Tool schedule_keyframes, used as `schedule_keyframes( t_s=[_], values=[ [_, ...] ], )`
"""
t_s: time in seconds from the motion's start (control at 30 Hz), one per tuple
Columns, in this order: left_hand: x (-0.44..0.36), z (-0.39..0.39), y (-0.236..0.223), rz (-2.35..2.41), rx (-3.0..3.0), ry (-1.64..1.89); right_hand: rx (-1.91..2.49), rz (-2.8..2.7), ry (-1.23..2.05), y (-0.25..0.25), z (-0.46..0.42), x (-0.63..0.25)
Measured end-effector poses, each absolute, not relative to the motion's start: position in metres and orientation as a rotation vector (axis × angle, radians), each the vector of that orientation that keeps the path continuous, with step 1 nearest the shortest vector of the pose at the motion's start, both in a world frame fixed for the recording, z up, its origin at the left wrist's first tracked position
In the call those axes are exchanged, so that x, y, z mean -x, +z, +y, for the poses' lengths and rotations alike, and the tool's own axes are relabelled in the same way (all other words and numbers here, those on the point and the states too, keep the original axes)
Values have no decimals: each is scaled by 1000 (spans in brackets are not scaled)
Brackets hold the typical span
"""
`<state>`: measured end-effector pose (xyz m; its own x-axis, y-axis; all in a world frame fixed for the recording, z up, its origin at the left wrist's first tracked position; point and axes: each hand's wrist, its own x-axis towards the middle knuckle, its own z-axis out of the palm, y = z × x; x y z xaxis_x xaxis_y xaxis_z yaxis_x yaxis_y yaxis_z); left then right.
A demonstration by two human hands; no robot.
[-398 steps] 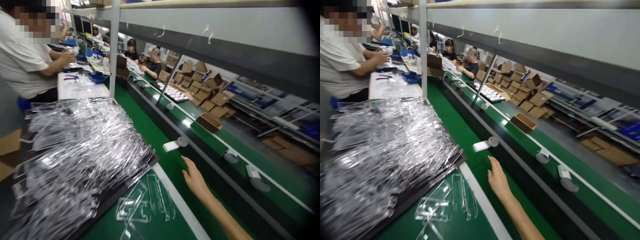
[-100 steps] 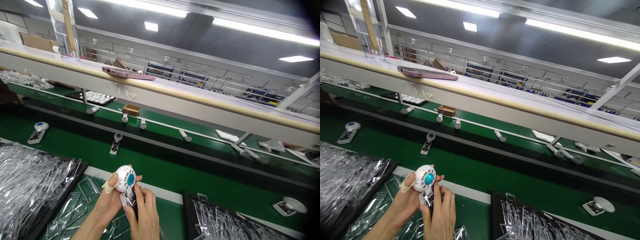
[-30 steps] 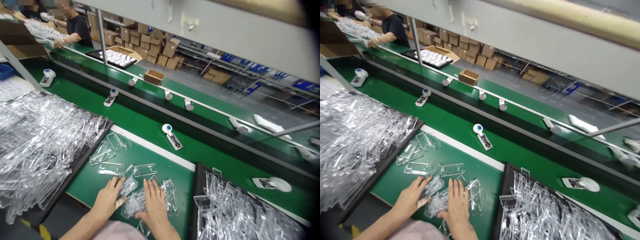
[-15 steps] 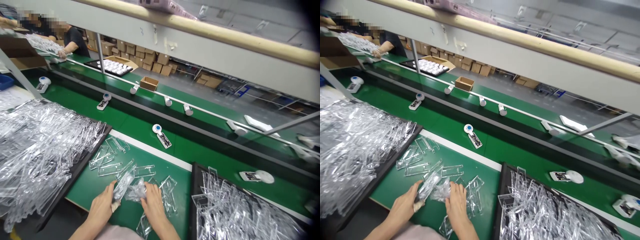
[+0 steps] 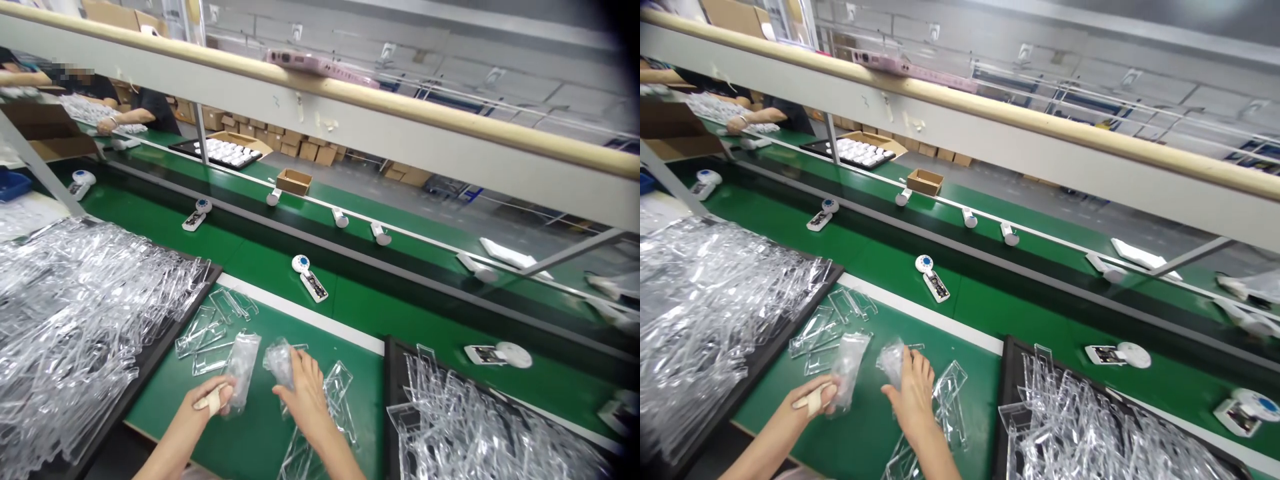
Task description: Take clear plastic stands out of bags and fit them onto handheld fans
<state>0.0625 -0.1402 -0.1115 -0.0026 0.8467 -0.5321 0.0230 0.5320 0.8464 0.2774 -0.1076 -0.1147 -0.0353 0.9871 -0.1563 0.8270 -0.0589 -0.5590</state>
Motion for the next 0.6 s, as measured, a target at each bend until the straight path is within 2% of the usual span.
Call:
schedule_keyframes(
  t_s=[0.27,0.43,0.6],
  values=[
    [-91,-131,-109,1325,-1106,742,1481,-1398,1169,-78,-102,-264],
    [-93,-125,-92,1302,-1306,852,1453,-1665,1049,-59,-115,-262],
    [-84,-124,-65,1220,-1605,627,1433,-1802,1106,-55,-134,-259]
  ],
)
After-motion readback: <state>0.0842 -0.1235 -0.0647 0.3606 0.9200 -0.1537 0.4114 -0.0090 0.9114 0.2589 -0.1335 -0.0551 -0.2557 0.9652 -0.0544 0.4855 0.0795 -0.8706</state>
